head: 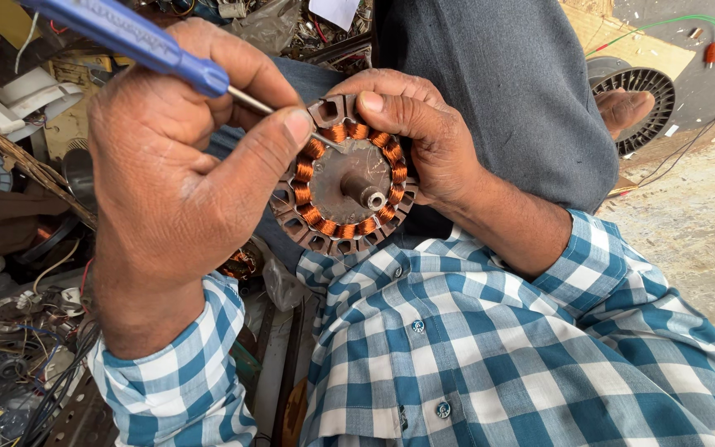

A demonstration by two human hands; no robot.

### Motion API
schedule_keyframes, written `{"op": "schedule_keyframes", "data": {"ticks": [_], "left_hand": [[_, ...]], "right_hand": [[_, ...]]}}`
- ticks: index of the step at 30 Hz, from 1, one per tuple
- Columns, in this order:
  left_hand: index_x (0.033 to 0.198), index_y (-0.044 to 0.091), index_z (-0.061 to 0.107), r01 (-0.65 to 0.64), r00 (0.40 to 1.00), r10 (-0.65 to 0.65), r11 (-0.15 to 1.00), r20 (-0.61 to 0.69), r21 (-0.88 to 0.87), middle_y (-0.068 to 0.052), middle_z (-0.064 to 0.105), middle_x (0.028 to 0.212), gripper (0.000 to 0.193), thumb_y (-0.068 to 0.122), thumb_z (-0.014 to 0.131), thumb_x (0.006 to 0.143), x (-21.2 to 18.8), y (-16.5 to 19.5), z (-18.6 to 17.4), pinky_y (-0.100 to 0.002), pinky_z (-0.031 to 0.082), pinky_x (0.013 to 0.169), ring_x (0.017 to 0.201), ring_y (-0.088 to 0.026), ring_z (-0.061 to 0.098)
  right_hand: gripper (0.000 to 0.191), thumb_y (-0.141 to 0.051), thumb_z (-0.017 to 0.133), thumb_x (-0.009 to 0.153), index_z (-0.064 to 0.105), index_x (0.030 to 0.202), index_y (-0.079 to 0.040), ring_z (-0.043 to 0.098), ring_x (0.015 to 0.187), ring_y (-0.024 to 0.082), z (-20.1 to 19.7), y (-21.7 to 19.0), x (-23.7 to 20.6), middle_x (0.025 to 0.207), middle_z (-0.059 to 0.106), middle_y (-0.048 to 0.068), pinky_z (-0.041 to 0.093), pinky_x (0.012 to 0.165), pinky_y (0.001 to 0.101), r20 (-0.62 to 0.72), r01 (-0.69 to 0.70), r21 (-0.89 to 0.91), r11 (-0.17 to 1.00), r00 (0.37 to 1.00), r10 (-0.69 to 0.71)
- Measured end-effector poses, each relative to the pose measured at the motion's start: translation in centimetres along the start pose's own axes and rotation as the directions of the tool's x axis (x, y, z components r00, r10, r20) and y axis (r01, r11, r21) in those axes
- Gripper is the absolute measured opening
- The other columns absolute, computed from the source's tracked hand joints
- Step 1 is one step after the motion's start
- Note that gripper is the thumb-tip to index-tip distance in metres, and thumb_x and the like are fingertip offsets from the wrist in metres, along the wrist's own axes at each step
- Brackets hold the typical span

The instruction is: The person sits cross-legged and uses a screwdriver to adjust copper windings on a motor rotor. They then use pliers to trim excess wire and a screwdriver to tuck the ends into the rotor slots.

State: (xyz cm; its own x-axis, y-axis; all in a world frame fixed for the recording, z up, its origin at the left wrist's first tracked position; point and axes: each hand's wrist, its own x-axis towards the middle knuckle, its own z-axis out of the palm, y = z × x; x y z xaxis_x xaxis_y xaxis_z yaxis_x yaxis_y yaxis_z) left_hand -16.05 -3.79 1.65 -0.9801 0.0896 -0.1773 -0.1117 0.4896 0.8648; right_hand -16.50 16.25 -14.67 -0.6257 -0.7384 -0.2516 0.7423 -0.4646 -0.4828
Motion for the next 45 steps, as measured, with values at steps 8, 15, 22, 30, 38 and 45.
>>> {"op": "schedule_keyframes", "data": {"ticks": [8, 15, 22, 30, 38, 45], "left_hand": [[0.099, 0.002, 0.065, -0.104, 0.994, 0.098, 0.982, 0.044, 0.159, -0.006, 0.066, 0.087, 0.012, 0.006, 0.075, 0.104, -0.7, -0.1, -0.1, -0.026, 0.051, 0.064, 0.071, -0.012, 0.066], [0.100, 0.002, 0.063, -0.126, 0.992, 0.125, 0.980, 0.020, 0.154, -0.007, 0.066, 0.093, 0.013, 0.006, 0.073, 0.108, -1.6, -0.2, 0.1, -0.027, 0.056, 0.074, 0.084, -0.013, 0.069], [0.100, 0.005, 0.065, -0.034, 0.999, 0.033, 0.999, 0.018, 0.021, -0.004, 0.067, 0.088, 0.010, 0.011, 0.073, 0.104, -1.8, -0.6, -0.1, -0.024, 0.055, 0.068, 0.078, -0.010, 0.068], [0.100, 0.004, 0.064, -0.046, 0.999, 0.045, 0.998, 0.010, 0.043, -0.007, 0.070, 0.091, 0.009, 0.008, 0.071, 0.102, -2.3, -0.7, 0.5, -0.026, 0.058, 0.068, 0.079, -0.013, 0.072], [0.104, 0.002, 0.060, -0.088, 0.996, 0.089, 0.994, -0.007, 0.069, -0.009, 0.071, 0.094, 0.010, 0.005, 0.070, 0.103, -2.9, -0.3, 0.5, -0.026, 0.063, 0.070, 0.082, -0.014, 0.075], [0.104, 0.004, 0.062, -0.183, 0.976, 0.204, 0.958, -0.081, 0.219, -0.012, 0.073, 0.097, 0.008, 0.005, 0.071, 0.104, -4.1, -0.4, 1.2, -0.029, 0.063, 0.075, 0.086, -0.020, 0.076]], "right_hand": [[0.033, -0.026, 0.060, 0.110, 0.068, 0.124, 0.002, 0.072, 0.090, 0.017, 0.4, -0.4, 0.0, 0.103, 0.073, 0.015, 0.062, 0.083, 0.0297, 0.010, 0.005, -0.028, 1.000, 1.000, -0.004], [0.032, -0.027, 0.062, 0.111, 0.068, 0.122, 0.003, 0.072, 0.091, 0.016, 0.3, -0.5, 0.0, 0.104, 0.073, 0.015, 0.062, 0.085, 0.0284, 0.012, 0.051, -0.102, 0.993, 0.999, -0.050], [0.034, -0.028, 0.062, 0.110, 0.070, 0.123, 0.003, 0.072, 0.089, 0.015, 0.1, -0.3, 0.1, 0.103, 0.074, 0.013, 0.062, 0.084, 0.0274, 0.070, 0.119, -0.254, 0.960, 0.992, -0.104], [0.034, -0.027, 0.062, 0.111, 0.070, 0.124, 0.003, 0.073, 0.093, 0.016, 0.1, -0.2, 0.2, 0.106, 0.075, 0.014, 0.062, 0.087, 0.0284, 0.071, 0.129, -0.257, 0.958, 0.991, -0.114], [0.034, -0.028, 0.062, 0.111, 0.069, 0.123, 0.003, 0.073, 0.094, 0.015, 0.2, -0.3, 0.2, 0.106, 0.075, 0.014, 0.062, 0.088, 0.0287, 0.083, 0.138, -0.290, 0.947, 0.989, -0.119], [0.031, -0.027, 0.061, 0.112, 0.068, 0.121, 0.002, 0.073, 0.095, 0.016, 0.2, -0.4, 0.3, 0.106, 0.075, 0.014, 0.062, 0.090, 0.0298, 0.060, 0.108, -0.206, 0.973, 0.993, -0.098]]}}
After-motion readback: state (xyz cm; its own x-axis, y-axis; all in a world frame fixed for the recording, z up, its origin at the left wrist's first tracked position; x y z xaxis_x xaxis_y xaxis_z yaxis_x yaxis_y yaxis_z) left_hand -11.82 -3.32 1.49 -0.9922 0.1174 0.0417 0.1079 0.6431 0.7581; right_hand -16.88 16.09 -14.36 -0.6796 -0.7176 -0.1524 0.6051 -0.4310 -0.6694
